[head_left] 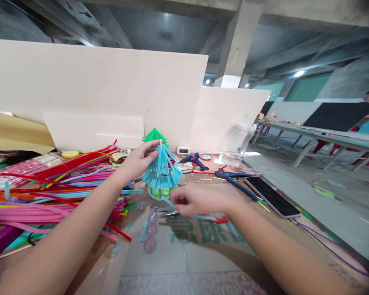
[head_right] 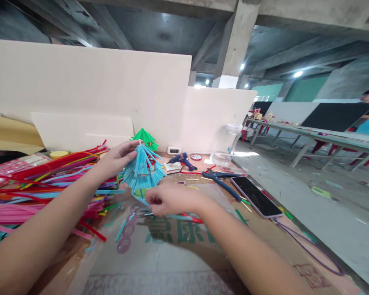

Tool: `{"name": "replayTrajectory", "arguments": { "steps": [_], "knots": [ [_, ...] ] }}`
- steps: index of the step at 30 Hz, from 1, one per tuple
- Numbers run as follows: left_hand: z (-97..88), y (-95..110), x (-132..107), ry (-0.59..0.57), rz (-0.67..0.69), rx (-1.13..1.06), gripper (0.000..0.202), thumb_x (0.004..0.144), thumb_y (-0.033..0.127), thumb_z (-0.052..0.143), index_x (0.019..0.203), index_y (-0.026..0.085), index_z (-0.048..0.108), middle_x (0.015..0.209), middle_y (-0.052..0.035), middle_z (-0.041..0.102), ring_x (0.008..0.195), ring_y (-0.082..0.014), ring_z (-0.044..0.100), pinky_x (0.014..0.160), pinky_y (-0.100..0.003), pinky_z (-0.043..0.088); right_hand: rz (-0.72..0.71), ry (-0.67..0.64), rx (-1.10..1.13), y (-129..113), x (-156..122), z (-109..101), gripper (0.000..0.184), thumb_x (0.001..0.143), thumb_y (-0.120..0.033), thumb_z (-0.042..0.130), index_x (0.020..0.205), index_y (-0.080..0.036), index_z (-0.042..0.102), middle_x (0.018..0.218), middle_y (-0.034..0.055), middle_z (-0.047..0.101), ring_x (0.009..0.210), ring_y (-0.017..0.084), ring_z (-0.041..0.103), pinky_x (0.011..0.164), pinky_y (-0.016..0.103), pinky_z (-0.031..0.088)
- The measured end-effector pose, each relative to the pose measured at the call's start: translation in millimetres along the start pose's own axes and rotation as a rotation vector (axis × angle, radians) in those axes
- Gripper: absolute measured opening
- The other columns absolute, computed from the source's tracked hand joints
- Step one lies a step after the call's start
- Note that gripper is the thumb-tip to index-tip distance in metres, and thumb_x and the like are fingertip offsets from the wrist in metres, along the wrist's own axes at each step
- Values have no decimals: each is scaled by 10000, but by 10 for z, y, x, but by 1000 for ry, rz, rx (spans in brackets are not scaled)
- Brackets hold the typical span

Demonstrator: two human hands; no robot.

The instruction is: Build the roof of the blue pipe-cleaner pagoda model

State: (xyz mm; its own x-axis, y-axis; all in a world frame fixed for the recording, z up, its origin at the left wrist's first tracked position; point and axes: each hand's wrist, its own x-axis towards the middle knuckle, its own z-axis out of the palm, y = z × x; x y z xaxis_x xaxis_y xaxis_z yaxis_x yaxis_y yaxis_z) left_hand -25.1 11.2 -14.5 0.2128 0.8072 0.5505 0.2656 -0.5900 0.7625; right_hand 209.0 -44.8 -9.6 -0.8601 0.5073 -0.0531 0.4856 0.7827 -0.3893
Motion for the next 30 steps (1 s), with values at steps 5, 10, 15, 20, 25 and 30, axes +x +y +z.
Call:
{"name": "replayTrajectory", "arguments": {
  "steps": [5,10,15,20,25,30],
  "knots": [
    [14,16,-9,6,10,29,563,846,454,606,1319,159,528,1362,-139,565,1223,-259,553,1047,-426,429,88,286,277,129,-12,-125,105,902,-316,474,871,-216,478,554,-64,576,503,103,519,506,195,361],
    [-3,78,-29,0,-29,36,607,803,483,650,1307,162,541,1311,-138,601,1167,-265,588,996,-424,467,107,530,350,192,47,-130,144,908,-354,477,886,-212,469,563,-69,539,505,100,495,502,197,356],
    [-41,117,-33,29,-27,149,566,831,521,598,1257,147,595,1191,-133,655,1019,-247,632,905,-393,501,170,546,65,239,1,-220,155,862,-296,526,758,-182,538,664,-26,572,582,100,497,529,210,326],
    [-72,235,-42,144,79,257,370,837,493,597,988,173,707,1092,-91,659,1010,-227,622,888,-335,488,258,217,-114,451,-48,-266,257,912,-357,491,838,-183,665,749,11,657,672,133,577,583,223,366],
    [-67,366,-61,209,51,230,331,812,493,621,851,174,704,993,-64,678,949,-217,623,830,-304,480,415,317,-248,887,20,-72,256,908,-226,495,1089,-184,671,974,98,680,872,202,619,698,264,398],
    [-51,428,-81,209,-3,196,360,795,503,637,884,161,703,869,-47,699,818,-206,623,717,-292,474,392,200,-242,1268,49,115,251,794,-219,678,1042,-237,713,1006,53,676,896,187,641,733,236,424]
  ]
}}
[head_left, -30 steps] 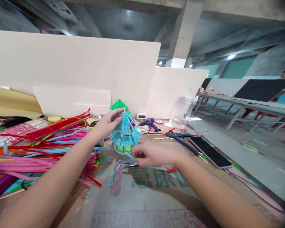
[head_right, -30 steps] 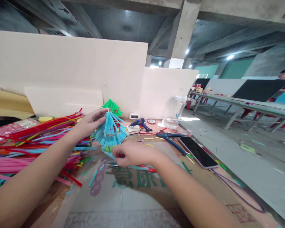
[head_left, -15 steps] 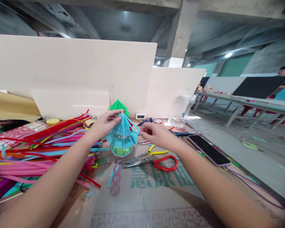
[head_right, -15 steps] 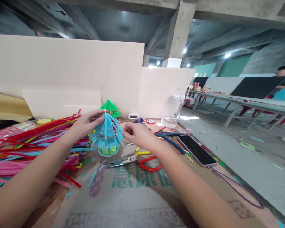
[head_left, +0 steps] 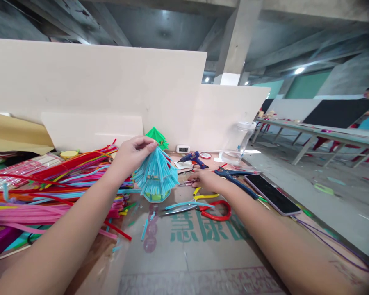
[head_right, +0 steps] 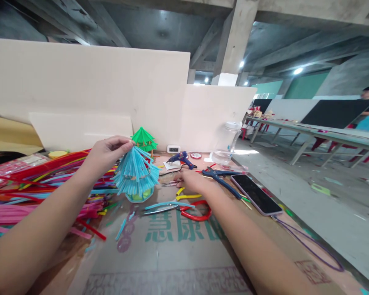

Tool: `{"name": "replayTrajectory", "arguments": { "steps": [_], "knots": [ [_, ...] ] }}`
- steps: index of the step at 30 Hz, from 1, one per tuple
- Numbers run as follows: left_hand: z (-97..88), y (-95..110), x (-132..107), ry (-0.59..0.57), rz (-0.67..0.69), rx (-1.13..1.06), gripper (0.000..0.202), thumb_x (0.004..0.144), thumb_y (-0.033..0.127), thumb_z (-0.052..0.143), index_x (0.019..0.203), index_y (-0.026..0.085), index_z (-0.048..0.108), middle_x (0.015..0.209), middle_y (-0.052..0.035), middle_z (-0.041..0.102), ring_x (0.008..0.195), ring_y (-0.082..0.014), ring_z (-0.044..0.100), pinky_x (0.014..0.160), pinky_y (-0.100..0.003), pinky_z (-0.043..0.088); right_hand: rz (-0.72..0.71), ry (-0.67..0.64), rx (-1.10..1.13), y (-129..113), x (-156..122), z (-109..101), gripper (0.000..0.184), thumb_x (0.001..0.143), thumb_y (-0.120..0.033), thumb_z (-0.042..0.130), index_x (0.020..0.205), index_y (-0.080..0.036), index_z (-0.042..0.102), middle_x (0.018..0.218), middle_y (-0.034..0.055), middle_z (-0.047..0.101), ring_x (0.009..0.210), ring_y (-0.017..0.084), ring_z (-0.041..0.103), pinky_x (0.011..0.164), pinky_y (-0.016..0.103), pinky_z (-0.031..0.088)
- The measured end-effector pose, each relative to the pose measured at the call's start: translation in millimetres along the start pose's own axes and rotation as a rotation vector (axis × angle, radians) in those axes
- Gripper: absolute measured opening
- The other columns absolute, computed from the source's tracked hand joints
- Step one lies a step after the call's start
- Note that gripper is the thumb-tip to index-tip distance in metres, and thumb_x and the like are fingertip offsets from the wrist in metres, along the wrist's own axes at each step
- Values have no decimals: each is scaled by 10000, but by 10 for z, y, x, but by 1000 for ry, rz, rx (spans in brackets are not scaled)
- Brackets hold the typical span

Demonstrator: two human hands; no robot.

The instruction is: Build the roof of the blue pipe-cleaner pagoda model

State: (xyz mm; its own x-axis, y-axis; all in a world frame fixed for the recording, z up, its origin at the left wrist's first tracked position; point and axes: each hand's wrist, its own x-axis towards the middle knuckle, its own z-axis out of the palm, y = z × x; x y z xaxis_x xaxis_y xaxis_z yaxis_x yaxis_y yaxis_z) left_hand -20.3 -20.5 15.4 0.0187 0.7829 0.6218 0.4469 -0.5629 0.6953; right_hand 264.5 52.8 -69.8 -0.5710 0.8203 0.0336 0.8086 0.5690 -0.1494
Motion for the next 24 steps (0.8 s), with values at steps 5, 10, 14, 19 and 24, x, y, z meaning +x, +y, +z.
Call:
{"name": "replayTrajectory", "arguments": {
  "steps": [5,10,14,19,24],
  "knots": [
    [-50,53,2,76,21,-2,334,797,483,640,872,166,710,835,-37,702,784,-199,618,676,-283,469,17,38,-1,60,16,62,158,825,-230,633,966,-189,690,933,65,674,851,192,638,722,251,418],
    [-95,91,1,124,31,20,314,788,467,652,881,174,712,863,-30,717,827,-209,631,718,-292,485,22,147,20,22,-7,80,90,817,-178,577,903,-184,605,850,51,646,712,170,592,635,248,376],
    [-93,170,-24,102,63,0,283,800,436,648,866,166,703,851,-32,703,804,-195,630,702,-282,474,42,291,83,12,-12,-17,168,862,-178,486,1023,-177,533,823,53,639,680,167,576,634,255,394],
    [-88,322,-79,33,63,-1,255,830,410,623,874,166,683,848,-30,687,787,-176,616,673,-260,457,23,532,179,-83,-83,-350,369,942,-168,265,1288,-166,395,949,86,656,832,198,617,762,331,462],
    [-90,422,-124,-1,107,106,255,850,415,594,868,177,683,893,-39,686,857,-192,606,747,-277,453,-72,731,294,-423,-267,-646,370,998,-388,310,1223,-210,544,1144,83,664,1061,230,620,891,346,456]
  ]
}}
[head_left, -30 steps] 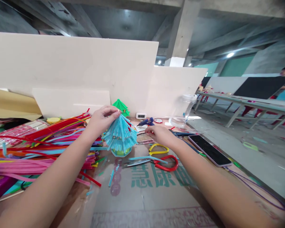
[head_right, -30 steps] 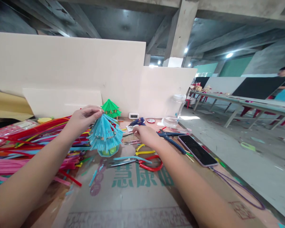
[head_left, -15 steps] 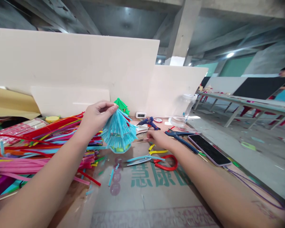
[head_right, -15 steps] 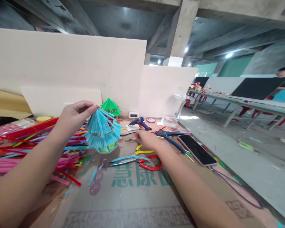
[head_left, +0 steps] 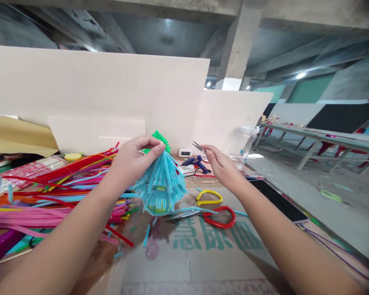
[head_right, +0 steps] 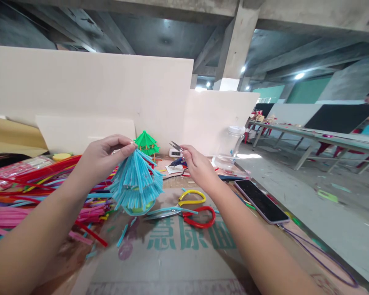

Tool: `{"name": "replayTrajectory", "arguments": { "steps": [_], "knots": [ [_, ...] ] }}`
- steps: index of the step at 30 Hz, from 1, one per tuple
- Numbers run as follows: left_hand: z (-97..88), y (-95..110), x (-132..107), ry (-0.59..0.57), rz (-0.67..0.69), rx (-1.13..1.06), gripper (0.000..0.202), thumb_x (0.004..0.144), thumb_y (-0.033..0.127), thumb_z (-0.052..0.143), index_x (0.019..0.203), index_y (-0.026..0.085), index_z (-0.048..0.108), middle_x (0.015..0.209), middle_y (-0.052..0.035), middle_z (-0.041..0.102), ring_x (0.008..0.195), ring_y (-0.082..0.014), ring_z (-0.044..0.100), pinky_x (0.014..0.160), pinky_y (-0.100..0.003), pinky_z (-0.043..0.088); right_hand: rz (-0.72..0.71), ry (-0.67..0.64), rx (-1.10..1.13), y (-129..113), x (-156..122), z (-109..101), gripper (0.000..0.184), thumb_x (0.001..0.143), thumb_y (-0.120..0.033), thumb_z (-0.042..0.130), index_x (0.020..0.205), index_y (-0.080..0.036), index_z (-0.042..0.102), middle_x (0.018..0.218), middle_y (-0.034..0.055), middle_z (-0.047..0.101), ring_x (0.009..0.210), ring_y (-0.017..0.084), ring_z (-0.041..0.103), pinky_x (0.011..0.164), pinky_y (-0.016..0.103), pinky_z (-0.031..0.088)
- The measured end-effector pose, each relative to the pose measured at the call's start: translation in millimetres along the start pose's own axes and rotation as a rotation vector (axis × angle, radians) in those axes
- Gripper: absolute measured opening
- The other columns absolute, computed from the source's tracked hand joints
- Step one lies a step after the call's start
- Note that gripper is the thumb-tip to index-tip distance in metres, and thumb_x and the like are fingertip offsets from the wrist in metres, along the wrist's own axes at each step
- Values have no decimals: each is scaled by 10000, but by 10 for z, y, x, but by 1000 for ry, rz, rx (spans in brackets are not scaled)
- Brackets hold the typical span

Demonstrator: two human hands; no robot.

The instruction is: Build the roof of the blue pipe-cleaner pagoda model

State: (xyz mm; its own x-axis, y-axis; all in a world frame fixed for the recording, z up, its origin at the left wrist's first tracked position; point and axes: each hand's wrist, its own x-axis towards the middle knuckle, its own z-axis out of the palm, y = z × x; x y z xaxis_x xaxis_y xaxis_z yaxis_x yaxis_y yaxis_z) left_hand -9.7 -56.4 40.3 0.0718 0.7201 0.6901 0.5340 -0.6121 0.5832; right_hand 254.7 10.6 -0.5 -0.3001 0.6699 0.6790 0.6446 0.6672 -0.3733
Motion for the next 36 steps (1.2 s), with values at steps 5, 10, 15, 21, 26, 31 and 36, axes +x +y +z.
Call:
{"name": "replayTrajectory", "arguments": {
  "steps": [5,10,15,21,26,31,36],
  "knots": [
    [5,80,-21,-37,12,31,241,862,397,576,846,175,668,883,-33,674,856,-185,598,767,-276,440,-111,-37,-99,-442,-82,-61,335,991,-392,370,1146,-180,579,1002,85,708,904,233,665,738,321,478],
    [3,121,-37,-68,33,50,213,871,376,573,848,181,654,881,-20,669,857,-179,597,783,-276,430,-330,14,-218,-708,-181,-69,330,1004,-386,378,1129,-152,574,939,100,697,810,219,645,689,321,450],
    [-16,118,-37,-89,49,16,211,879,375,576,847,181,653,876,-18,662,852,-173,594,777,-275,429,-440,-6,-222,-776,-182,-113,284,996,-320,424,1193,-178,572,925,79,647,797,193,588,701,309,434],
    [-23,37,-19,-126,38,-146,227,874,385,596,875,168,661,927,-42,669,871,-177,603,767,-278,448,-399,-7,-168,-734,-167,-115,311,1007,-284,375,1215,-163,572,938,94,594,860,209,555,746,337,448],
    [-22,47,-17,-162,65,-215,198,882,354,600,870,166,660,931,-45,663,896,-169,602,791,-278,446,-406,-30,-156,-741,-174,-104,275,995,-269,414,1183,-141,568,989,105,624,864,209,577,741,335,458],
    [-19,86,-26,-202,85,-254,178,889,324,593,860,161,660,920,-47,664,872,-161,601,776,-278,452,-470,31,-193,-694,-167,-73,224,995,-259,422,1066,-136,595,931,96,661,861,215,580,748,337,450],
    [-12,112,-37,-215,87,-278,156,882,305,603,864,162,661,899,-40,668,855,-157,607,763,-270,466,-513,25,-217,-694,-166,-76,250,988,-267,430,1093,-115,598,959,115,665,858,227,580,735,346,453]
  ]
}}
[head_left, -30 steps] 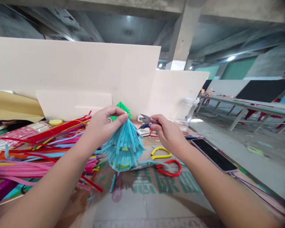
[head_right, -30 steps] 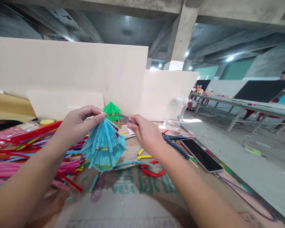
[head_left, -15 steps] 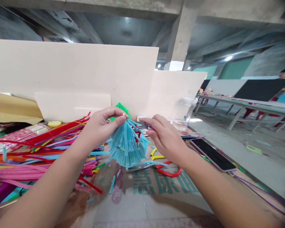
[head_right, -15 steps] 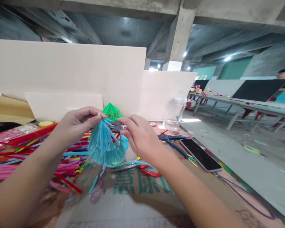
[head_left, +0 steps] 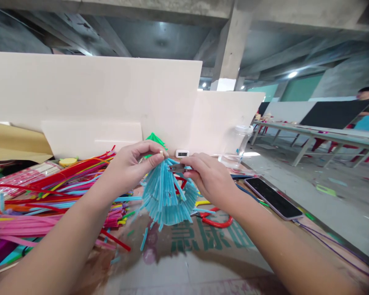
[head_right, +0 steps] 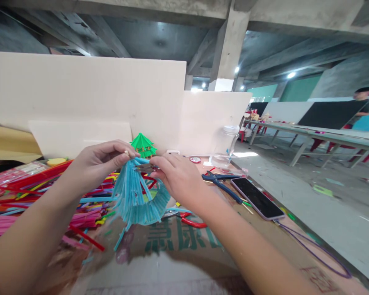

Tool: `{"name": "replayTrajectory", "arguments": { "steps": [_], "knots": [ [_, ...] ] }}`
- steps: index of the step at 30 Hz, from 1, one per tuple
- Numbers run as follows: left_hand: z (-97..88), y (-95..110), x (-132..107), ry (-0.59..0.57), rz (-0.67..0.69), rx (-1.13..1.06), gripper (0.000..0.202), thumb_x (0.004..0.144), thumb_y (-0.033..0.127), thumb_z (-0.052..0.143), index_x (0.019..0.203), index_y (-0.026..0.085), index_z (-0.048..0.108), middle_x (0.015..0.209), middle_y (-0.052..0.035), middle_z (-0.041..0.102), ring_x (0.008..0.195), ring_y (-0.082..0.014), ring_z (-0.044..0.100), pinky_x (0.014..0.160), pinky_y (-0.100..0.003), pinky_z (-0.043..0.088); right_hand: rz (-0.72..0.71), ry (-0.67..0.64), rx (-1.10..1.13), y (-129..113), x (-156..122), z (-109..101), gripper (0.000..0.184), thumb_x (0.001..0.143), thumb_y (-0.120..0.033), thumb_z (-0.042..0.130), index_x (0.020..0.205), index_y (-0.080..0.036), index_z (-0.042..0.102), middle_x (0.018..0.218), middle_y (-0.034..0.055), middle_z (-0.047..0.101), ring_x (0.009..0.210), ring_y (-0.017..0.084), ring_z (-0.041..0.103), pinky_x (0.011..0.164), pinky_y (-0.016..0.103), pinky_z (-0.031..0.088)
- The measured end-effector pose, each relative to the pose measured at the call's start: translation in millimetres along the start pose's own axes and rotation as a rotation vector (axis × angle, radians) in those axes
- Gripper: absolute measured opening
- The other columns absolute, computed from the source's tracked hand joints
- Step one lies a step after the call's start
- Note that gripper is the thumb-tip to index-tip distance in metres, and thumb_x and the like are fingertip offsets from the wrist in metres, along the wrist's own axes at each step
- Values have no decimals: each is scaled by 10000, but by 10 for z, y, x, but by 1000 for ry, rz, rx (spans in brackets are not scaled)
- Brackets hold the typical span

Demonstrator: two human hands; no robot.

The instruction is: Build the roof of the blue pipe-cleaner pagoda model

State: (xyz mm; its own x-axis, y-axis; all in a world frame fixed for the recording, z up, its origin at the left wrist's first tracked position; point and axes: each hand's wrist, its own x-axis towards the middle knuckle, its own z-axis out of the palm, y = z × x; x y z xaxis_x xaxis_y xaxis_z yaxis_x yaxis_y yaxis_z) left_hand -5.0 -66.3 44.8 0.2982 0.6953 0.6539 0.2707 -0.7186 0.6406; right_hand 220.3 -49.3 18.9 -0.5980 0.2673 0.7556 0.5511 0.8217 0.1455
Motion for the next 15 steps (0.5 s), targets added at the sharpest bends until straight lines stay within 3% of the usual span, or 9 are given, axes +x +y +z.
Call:
{"name": "replayTrajectory", "arguments": {
  "steps": [7,15],
  "knots": [
    [23,34,-9,-35,-29,-29,162,877,317,601,858,170,664,880,-42,677,839,-164,621,750,-276,496,-46,-6,-5,18,-8,-1,259,996,-300,417,1096,-134,588,1003,118,668,889,221,573,759,348,451],
    [47,32,-8,-65,-51,-46,137,873,294,608,852,174,671,886,-35,684,841,-157,628,769,-272,506,-150,22,-156,44,-32,-1,267,1003,-332,403,1084,-161,591,944,96,670,806,203,543,697,325,407]
  ]
}}
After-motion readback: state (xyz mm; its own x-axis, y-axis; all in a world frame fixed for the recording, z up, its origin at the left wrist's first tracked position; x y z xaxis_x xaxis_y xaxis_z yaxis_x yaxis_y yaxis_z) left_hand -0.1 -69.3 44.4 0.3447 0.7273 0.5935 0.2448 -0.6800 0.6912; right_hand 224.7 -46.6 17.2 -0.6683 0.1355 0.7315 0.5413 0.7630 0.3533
